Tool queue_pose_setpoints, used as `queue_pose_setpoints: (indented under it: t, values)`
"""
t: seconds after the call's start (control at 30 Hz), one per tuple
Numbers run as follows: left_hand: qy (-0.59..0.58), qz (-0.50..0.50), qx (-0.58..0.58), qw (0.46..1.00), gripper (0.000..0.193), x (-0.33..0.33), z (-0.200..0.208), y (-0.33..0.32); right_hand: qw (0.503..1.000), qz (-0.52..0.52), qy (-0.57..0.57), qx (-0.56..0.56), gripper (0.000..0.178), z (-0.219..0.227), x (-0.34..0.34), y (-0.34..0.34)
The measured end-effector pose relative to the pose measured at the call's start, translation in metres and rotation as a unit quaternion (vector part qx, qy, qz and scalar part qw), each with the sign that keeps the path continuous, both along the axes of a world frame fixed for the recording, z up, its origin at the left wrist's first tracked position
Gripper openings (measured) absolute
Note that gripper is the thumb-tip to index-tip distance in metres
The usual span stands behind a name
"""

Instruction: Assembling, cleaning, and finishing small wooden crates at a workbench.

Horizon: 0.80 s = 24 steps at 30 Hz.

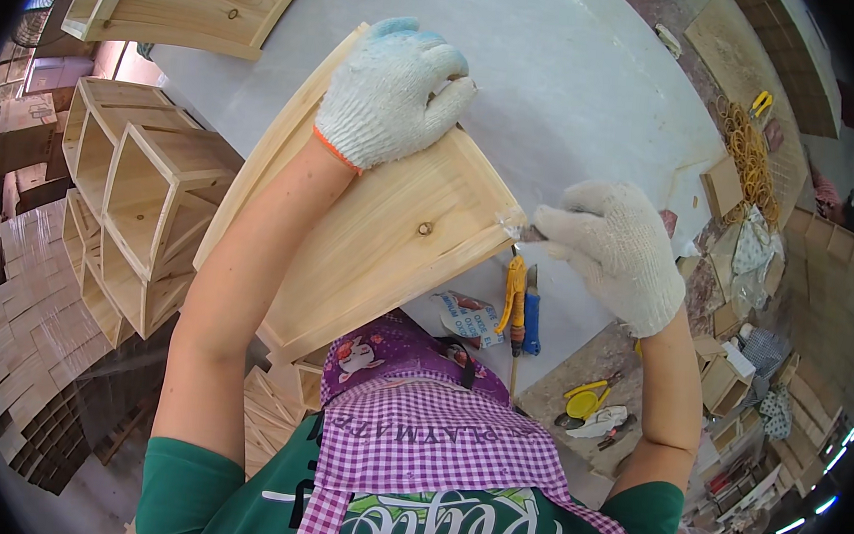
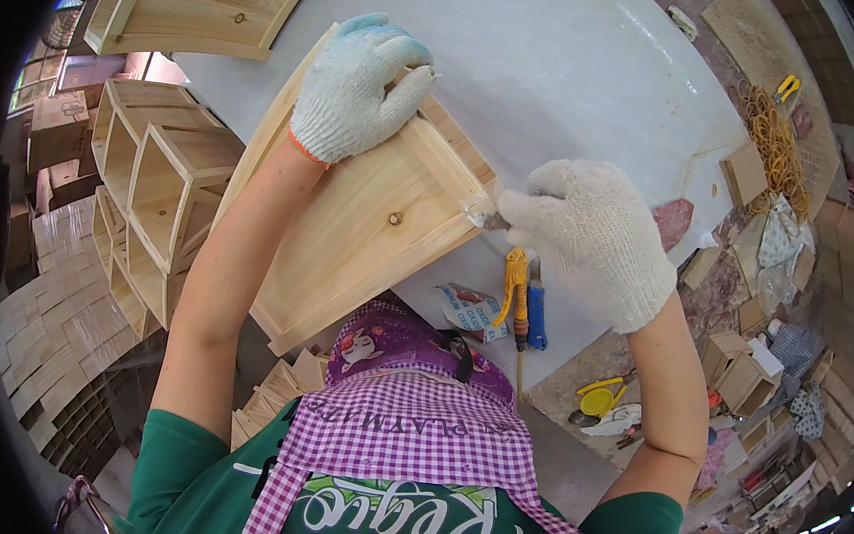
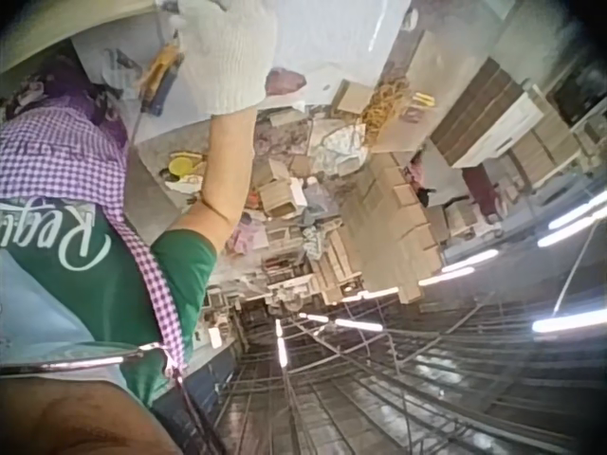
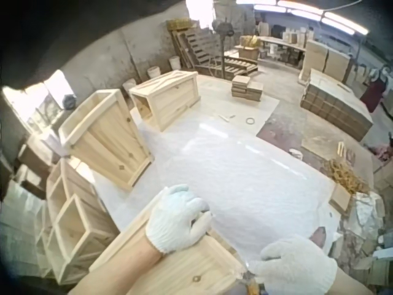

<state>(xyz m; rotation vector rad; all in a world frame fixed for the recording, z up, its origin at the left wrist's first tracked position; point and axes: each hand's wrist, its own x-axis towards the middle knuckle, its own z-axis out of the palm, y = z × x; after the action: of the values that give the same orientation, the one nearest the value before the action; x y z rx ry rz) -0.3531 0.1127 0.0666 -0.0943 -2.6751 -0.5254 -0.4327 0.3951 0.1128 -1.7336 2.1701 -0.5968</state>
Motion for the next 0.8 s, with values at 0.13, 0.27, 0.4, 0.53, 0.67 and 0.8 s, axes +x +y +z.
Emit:
queue_pose_setpoints:
  t: [0.13, 0.27, 0.4, 0.53, 0.67, 0.8]
  values:
    - [-0.005, 0.002, 0.0, 1.0, 0.021, 0.0, -0.001, 0.0, 0.996, -0.058, -0.024, -0.057, 0.026, -0.007, 0.005, -0.002]
    - [-0.005, 0.0, -0.004, 1.0, 0.021, -0.001, -0.002, -0.001, 0.999, -0.016, -0.025, -0.025, 0.031, -0.006, -0.001, -0.004]
    - [-0.02, 0.009, -0.003, 1.0, 0.021, 0.0, -0.002, -0.001, 0.999, 0.017, -0.039, -0.012, 0.032, 0.0, -0.004, -0.002]
    - [-0.023, 0.008, 0.002, 1.0, 0.021, 0.0, 0.0, -0.001, 1.0, -0.002, -0.016, -0.016, 0.028, 0.005, -0.001, -0.008]
    - [-0.007, 0.01, -0.001, 1.0, 0.021, 0.0, -0.004, 0.0, 0.999, 0.017, 0.041, 0.024, 0.023, 0.006, -0.002, -0.009]
    - [-0.022, 0.008, 0.007, 1.0, 0.021, 0.005, -0.002, 0.001, 0.995, 0.057, 0.059, 0.048, 0.025, 0.009, -0.006, -0.003]
